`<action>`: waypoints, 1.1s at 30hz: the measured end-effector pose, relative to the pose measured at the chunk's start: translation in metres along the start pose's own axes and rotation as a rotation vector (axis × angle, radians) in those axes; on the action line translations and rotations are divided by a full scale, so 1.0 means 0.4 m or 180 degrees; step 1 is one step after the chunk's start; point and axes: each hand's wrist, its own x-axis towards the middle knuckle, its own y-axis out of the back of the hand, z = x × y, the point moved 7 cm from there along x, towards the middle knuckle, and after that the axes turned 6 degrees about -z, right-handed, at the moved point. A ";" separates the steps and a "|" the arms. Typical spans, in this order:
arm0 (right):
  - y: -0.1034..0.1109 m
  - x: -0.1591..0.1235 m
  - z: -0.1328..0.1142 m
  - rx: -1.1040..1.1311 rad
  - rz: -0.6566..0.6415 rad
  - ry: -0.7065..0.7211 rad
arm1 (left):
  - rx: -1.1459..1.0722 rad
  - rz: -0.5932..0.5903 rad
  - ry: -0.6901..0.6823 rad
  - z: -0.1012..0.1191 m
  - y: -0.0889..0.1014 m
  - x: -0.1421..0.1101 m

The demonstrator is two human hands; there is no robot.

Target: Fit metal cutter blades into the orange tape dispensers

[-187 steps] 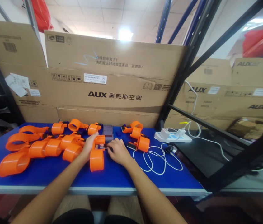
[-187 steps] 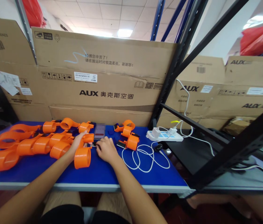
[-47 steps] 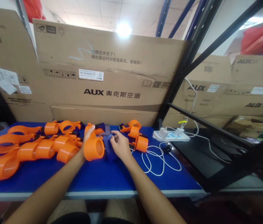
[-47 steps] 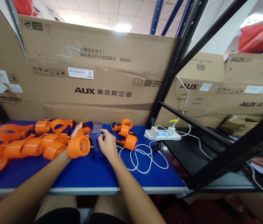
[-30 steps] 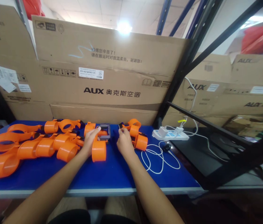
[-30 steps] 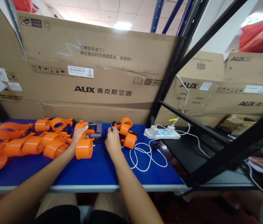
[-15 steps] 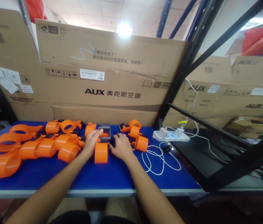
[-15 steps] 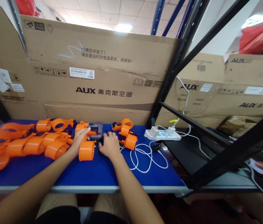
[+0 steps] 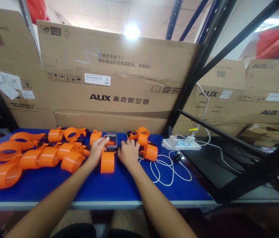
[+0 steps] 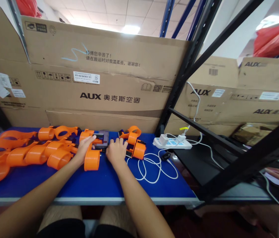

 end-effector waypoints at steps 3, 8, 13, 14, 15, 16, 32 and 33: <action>0.027 0.002 -0.001 0.0421 0.0163 0.0170 | -0.0060 -0.0035 -0.0005 0.000 -0.005 0.002; 0.040 0.001 -0.024 0.1230 0.0168 0.0739 | -0.0179 -0.0268 0.0097 0.002 -0.030 -0.006; 0.035 -0.004 -0.026 0.1635 0.0276 0.0796 | -0.0264 -0.0444 0.0217 -0.004 -0.050 -0.026; 0.035 -0.005 -0.026 0.1674 0.0288 0.0795 | -0.0290 -0.0467 0.0245 -0.007 -0.053 -0.028; 0.034 -0.007 -0.026 0.1705 0.0291 0.0801 | -0.0318 -0.0486 0.0271 -0.010 -0.056 -0.030; 0.034 -0.010 -0.027 0.1733 0.0289 0.0809 | -0.0346 -0.0498 0.0292 -0.012 -0.058 -0.031; 0.020 -0.033 -0.044 0.1496 0.0193 0.1058 | -0.0576 -0.0371 0.0384 -0.021 -0.052 -0.026; 0.019 -0.034 -0.044 0.1450 0.0197 0.1068 | -0.0586 -0.0364 0.0391 -0.023 -0.052 -0.027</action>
